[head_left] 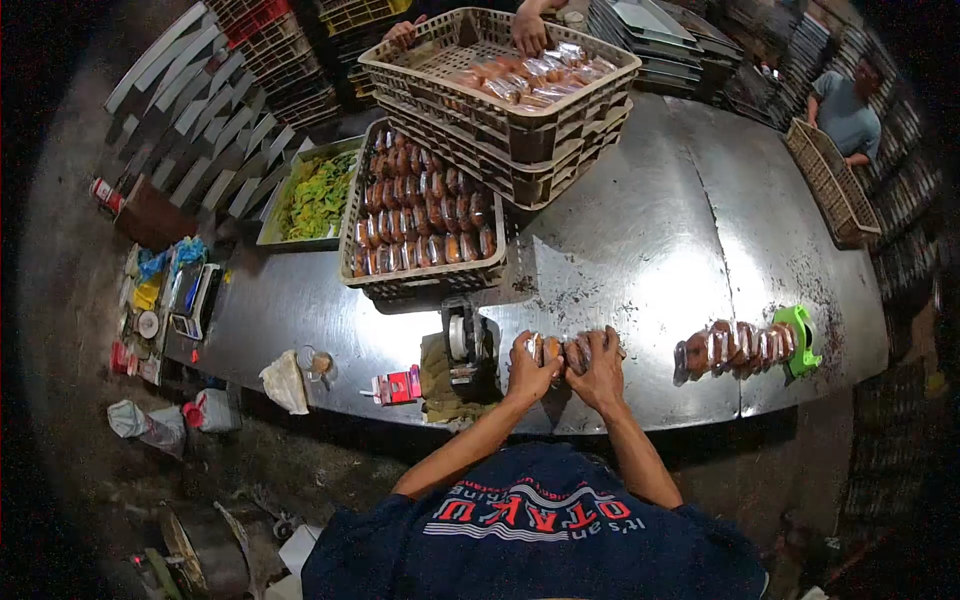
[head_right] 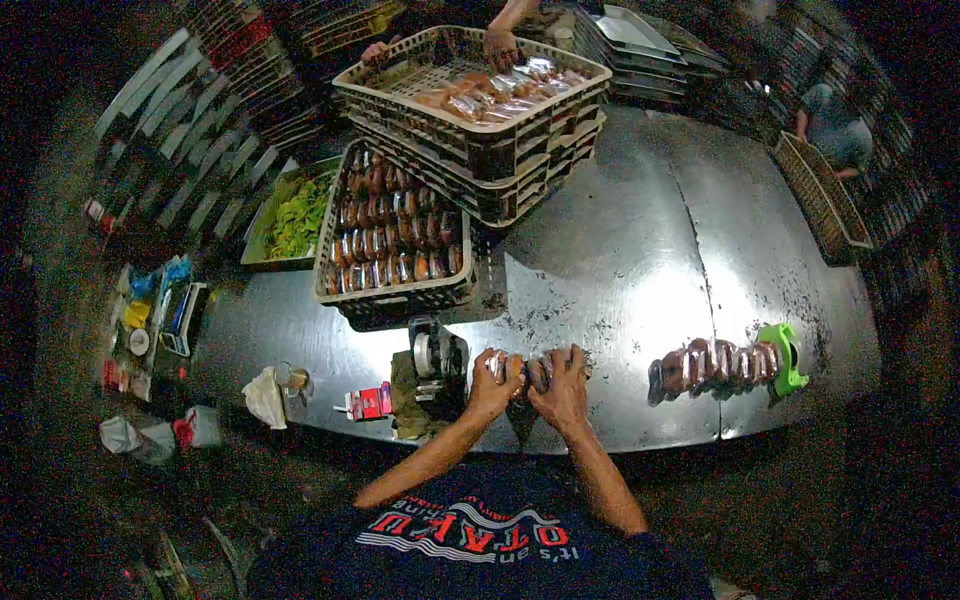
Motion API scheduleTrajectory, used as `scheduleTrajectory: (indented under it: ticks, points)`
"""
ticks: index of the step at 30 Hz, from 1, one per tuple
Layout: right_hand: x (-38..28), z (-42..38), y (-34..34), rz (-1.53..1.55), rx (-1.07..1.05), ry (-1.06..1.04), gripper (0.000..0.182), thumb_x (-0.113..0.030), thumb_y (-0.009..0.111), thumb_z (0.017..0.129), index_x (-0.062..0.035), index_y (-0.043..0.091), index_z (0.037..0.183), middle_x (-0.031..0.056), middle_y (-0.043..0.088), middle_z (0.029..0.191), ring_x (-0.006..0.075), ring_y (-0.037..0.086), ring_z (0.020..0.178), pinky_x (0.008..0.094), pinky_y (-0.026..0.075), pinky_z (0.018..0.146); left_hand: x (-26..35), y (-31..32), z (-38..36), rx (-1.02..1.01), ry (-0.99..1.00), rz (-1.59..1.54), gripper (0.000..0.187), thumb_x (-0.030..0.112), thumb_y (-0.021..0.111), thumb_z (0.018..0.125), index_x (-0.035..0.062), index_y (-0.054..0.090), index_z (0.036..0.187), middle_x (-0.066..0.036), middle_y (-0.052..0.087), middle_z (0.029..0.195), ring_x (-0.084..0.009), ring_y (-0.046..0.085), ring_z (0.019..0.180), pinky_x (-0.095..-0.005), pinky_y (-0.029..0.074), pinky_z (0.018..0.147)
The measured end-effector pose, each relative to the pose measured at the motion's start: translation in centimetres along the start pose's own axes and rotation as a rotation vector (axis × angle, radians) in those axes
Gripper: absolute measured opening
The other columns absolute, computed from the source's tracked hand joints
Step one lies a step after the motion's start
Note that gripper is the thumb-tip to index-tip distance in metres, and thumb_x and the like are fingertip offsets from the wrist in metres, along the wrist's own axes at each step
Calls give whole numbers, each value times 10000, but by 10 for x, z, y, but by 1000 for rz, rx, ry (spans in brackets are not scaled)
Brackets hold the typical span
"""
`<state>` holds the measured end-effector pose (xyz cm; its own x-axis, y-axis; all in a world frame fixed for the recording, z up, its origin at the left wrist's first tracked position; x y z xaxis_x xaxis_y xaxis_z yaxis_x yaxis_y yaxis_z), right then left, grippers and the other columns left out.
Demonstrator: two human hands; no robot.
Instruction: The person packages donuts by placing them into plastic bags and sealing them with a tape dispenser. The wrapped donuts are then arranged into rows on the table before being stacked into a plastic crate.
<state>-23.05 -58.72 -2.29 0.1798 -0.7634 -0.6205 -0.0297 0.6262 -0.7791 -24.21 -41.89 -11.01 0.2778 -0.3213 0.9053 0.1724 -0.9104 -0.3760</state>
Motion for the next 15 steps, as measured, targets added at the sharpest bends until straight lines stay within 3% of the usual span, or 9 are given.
scheduleTrajectory:
  ticks: [7,10,15]
  points:
    - [-9,12,-1,23,-46,-74,690,-210,782,695,-69,449,1283,289,396,1329,507,350,1302,564,398,1027,6,-11,-6,91,15,20,941,309,819,736,-21,285,1437,-261,388,1394,-406,412,1295,-445,368,1075]
    - [-23,17,9,-62,-74,-231,680,-233,783,700,-47,470,1274,224,462,1288,503,354,1277,582,399,987,11,-25,-13,121,-26,-12,959,312,822,734,-44,275,1437,-266,384,1410,-402,416,1303,-440,367,1081]
    - [-43,17,21,-57,-67,-269,657,-248,771,718,-29,478,1263,183,492,1260,498,356,1272,586,396,979,13,-53,-17,163,-76,-62,1002,344,824,726,-65,257,1444,-270,398,1413,-398,429,1306,-447,376,1078]
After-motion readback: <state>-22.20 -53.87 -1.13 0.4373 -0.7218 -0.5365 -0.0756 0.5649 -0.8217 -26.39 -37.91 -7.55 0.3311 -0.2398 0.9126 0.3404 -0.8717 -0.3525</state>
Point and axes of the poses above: each hand's wrist, its own z-axis towards the middle knuckle, its own y-axis out of the palm, x = y × z, the point moved 6 cm from there along z, towards the middle knuckle
